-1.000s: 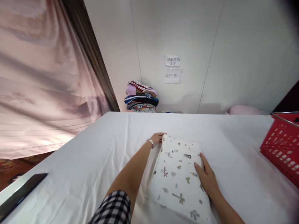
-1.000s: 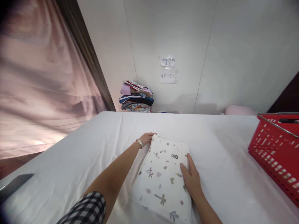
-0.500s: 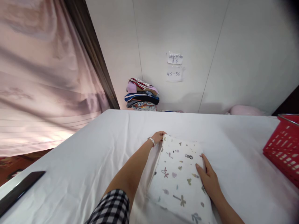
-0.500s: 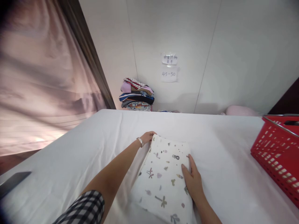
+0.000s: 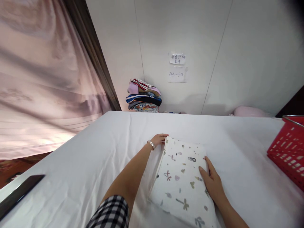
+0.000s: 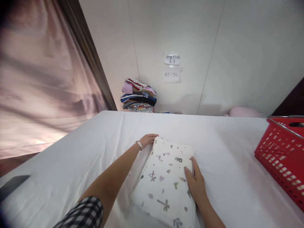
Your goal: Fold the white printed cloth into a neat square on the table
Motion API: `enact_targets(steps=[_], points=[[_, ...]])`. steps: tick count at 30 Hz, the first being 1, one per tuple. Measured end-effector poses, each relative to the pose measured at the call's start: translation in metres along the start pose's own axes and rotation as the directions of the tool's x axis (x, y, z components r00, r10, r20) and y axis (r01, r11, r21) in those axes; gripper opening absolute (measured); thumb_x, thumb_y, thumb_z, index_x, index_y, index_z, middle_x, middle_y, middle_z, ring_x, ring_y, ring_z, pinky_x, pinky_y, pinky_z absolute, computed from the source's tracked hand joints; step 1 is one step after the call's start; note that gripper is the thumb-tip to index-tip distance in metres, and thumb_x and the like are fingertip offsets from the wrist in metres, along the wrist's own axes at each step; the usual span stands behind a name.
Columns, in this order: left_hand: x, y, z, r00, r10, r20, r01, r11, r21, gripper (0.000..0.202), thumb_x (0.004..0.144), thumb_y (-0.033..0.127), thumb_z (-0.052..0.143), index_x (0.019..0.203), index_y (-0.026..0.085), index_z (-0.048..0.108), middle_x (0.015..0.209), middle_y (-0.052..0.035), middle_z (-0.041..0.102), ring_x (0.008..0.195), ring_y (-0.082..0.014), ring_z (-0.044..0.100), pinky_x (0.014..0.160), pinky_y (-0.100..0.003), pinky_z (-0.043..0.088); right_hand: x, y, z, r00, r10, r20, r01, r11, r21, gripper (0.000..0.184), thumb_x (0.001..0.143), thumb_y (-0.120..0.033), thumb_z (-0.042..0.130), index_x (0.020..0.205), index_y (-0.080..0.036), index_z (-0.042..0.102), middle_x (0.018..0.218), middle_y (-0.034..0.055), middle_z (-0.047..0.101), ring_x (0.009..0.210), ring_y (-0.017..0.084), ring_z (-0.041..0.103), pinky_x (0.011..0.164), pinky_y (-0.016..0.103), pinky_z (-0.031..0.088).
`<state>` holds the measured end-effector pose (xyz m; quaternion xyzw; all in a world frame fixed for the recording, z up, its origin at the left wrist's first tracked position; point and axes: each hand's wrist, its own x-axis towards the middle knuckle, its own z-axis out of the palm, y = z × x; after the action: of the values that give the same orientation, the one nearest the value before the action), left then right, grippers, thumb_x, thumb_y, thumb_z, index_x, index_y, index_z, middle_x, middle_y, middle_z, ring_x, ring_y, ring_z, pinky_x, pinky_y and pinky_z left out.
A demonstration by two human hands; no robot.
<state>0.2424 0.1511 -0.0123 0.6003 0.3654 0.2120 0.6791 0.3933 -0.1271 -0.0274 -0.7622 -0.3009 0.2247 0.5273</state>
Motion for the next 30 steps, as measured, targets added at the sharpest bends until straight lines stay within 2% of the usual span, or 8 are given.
enact_targets(steps=[6, 13, 22, 30], points=[[-0.001, 0.001, 0.002, 1.000, 0.013, 0.006, -0.013, 1.000, 0.019, 0.031, 0.072, 0.023, 0.063, 0.102, 0.014, 0.066, 0.092, -0.0081, 0.068, 0.085, -0.0167, 0.061, 0.074, -0.029, 0.047, 0.000, 0.001, -0.001, 1.000, 0.005, 0.007, -0.005, 1.000, -0.015, 0.067, 0.075, -0.050, 0.053, 0.136, -0.027, 0.036, 0.141, 0.0010, 0.037, 0.130, 0.023, 0.031, 0.109, 0.039, 0.023], [-0.001, 0.007, 0.010, 1.000, 0.011, 0.012, -0.012, 0.998, 0.065, 0.029, 0.076, 0.023, 0.058, 0.103, 0.016, 0.065, 0.095, -0.0059, 0.067, 0.086, -0.0150, 0.059, 0.074, -0.027, 0.047, -0.002, -0.004, -0.001, 1.000, 0.020, 0.014, -0.020, 1.000, -0.002, 0.068, 0.076, -0.050, 0.052, 0.137, -0.026, 0.035, 0.142, 0.0016, 0.036, 0.131, 0.022, 0.030, 0.109, 0.037, 0.022], [0.002, 0.012, 0.012, 0.999, -0.034, -0.015, 0.036, 0.987, 0.159, 0.014, 0.070, 0.015, 0.059, 0.081, 0.014, 0.068, 0.074, -0.0018, 0.065, 0.070, -0.0106, 0.056, 0.059, -0.020, 0.044, -0.002, -0.003, -0.001, 1.000, 0.025, 0.019, -0.025, 0.999, -0.021, 0.068, 0.076, -0.051, 0.052, 0.137, -0.027, 0.034, 0.142, 0.0009, 0.035, 0.131, 0.022, 0.029, 0.109, 0.038, 0.023], [0.003, 0.012, 0.014, 0.996, -0.077, -0.042, 0.082, 0.985, 0.154, 0.011, 0.067, 0.014, 0.062, 0.078, 0.013, 0.064, 0.064, -0.0004, 0.062, 0.062, -0.0102, 0.056, 0.061, -0.024, 0.047, -0.002, -0.005, -0.001, 1.000, 0.017, 0.007, -0.017, 1.000, -0.011, 0.068, 0.075, -0.050, 0.053, 0.136, -0.026, 0.036, 0.141, 0.0017, 0.037, 0.130, 0.023, 0.030, 0.109, 0.038, 0.022]])
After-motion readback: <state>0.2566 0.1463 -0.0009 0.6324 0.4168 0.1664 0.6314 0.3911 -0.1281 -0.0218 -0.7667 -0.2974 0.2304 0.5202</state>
